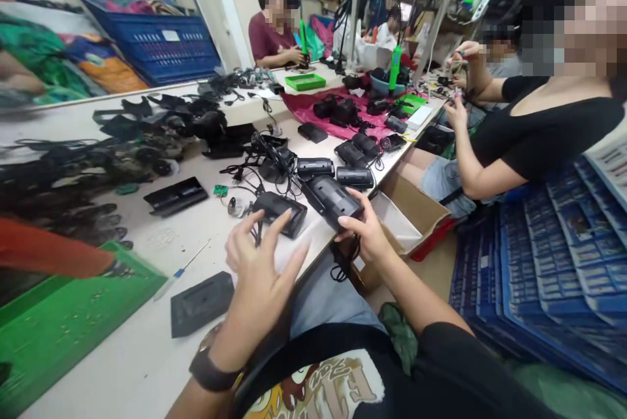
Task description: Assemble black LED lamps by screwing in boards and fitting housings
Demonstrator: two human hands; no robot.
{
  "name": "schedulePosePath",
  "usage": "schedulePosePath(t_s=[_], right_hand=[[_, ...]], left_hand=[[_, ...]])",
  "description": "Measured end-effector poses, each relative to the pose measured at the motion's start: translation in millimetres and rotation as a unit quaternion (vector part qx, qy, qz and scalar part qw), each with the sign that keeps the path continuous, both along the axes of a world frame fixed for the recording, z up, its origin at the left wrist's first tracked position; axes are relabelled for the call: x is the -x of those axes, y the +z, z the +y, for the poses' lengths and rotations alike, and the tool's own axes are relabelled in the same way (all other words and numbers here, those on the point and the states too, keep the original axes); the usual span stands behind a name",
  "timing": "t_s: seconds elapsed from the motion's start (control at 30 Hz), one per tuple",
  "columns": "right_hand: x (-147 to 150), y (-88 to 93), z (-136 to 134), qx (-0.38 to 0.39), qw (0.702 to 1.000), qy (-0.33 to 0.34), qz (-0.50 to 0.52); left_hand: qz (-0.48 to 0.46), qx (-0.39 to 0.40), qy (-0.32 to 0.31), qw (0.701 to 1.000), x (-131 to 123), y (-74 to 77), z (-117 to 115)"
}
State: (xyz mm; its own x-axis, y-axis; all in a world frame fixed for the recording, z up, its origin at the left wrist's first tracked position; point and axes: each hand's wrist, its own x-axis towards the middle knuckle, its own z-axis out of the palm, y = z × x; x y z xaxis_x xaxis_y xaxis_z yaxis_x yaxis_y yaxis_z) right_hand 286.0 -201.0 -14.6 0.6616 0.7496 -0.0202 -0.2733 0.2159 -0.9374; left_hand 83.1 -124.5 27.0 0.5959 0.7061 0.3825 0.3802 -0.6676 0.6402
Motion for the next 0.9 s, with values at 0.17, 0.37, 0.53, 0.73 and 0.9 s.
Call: schedulePosePath(t_s=[0.17,0.37,0.53,0.73,0.9], right_hand=[[-16.0,-15.5,-9.3,-0.004,0.999,0.021,0.024],[-25.3,-17.9,-15.4,-0.013,0.997,0.065,0.045],[-40.0,-16.4,-17.5,-0.033,0.997,0.05,0.046],[-79.7,-9.1,-21.1,-0.025,0.997,0.044,0.061],[-156.8,-0.2,-7.1,-0.025,0.997,-0.002,0.07]], left_hand=[[0.032,-0.09,-0.009,0.995,-48.2,5.6,3.8],[0.047,-0.085,-0.007,0.995,-73.8,0.4,4.9],[0.04,-0.066,-0.06,0.995,-87.7,-3.2,-13.6],[0.066,0.013,-0.164,0.984,-86.0,-5.5,-30.9],[0.058,0.09,-0.174,0.979,-48.0,-15.6,-27.2]])
